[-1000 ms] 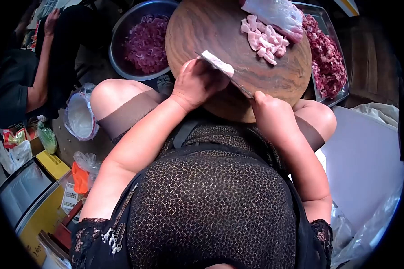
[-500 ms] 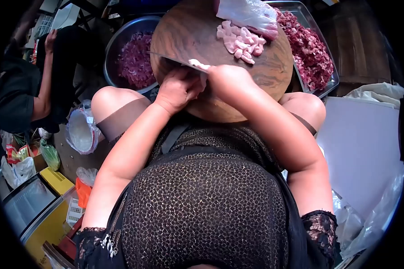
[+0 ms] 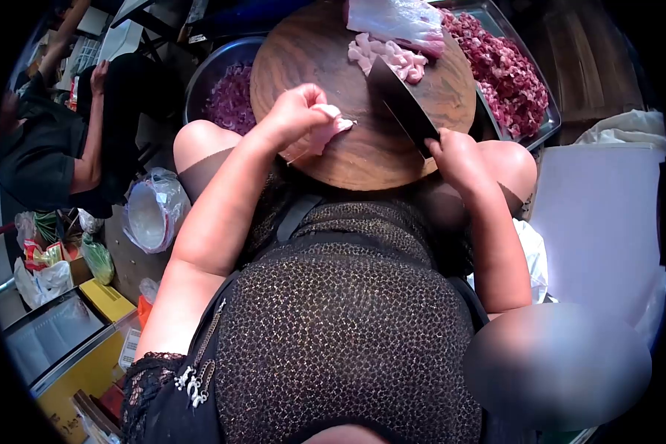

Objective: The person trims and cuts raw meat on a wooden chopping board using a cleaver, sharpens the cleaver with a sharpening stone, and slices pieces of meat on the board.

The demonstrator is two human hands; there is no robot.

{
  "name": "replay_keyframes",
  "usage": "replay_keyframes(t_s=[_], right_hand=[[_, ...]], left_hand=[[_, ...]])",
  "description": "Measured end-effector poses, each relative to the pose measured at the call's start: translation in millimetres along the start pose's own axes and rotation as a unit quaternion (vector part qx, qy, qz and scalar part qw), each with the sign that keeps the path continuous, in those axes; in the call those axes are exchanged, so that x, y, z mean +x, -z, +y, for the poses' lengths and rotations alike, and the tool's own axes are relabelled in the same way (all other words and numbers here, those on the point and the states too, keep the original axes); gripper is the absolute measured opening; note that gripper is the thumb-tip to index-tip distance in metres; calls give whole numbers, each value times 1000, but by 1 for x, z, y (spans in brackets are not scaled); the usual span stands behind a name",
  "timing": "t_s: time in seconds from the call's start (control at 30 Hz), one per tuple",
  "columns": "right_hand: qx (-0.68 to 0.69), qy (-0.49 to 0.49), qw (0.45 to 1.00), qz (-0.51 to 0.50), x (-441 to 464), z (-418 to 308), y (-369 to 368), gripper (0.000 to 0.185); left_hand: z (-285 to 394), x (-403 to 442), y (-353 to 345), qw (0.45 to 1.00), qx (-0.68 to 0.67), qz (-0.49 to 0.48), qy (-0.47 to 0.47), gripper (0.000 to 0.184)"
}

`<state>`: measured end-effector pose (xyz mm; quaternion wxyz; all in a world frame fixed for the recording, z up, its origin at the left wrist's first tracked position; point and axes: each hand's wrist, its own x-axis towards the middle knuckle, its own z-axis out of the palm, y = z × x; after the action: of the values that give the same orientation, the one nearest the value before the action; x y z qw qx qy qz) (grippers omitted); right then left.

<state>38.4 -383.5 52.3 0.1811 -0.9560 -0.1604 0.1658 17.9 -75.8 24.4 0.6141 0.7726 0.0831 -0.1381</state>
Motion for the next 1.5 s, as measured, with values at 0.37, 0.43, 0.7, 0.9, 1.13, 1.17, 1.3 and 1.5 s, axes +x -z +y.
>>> replay_keyframes(t_s=[0.37, 0.43, 0.7, 0.9, 1.13, 1.17, 1.3, 1.5], right_hand=[[-4, -2, 1000, -10, 1, 2, -4, 31], [20, 11, 1000, 12, -3, 2, -6, 31], [28, 18, 999, 28, -50, -35, -8, 22], [-15, 20, 999, 23, -65, -56, -21, 21], [61, -47, 997, -30, -65, -65, -23, 22], [78, -64, 994, -35, -61, -65, -21, 23], [51, -83, 995, -20, -51, -73, -24, 23], [17, -87, 990, -106, -51, -91, -18, 20]], left_hand=[[-42, 34, 4, 978, 152, 141, 24, 51], [-46, 27, 6, 915, 264, 300, -65, 51], [-29, -6, -30, 814, 371, 63, -442, 23], [-43, 3, -48, 838, 294, 59, -455, 20], [-47, 4, -45, 828, 333, 81, -444, 19], [-47, 4, -45, 831, 345, 68, -431, 22], [-45, -3, -48, 842, 340, 73, -413, 29], [-58, -3, -48, 853, 334, 52, -398, 32]])
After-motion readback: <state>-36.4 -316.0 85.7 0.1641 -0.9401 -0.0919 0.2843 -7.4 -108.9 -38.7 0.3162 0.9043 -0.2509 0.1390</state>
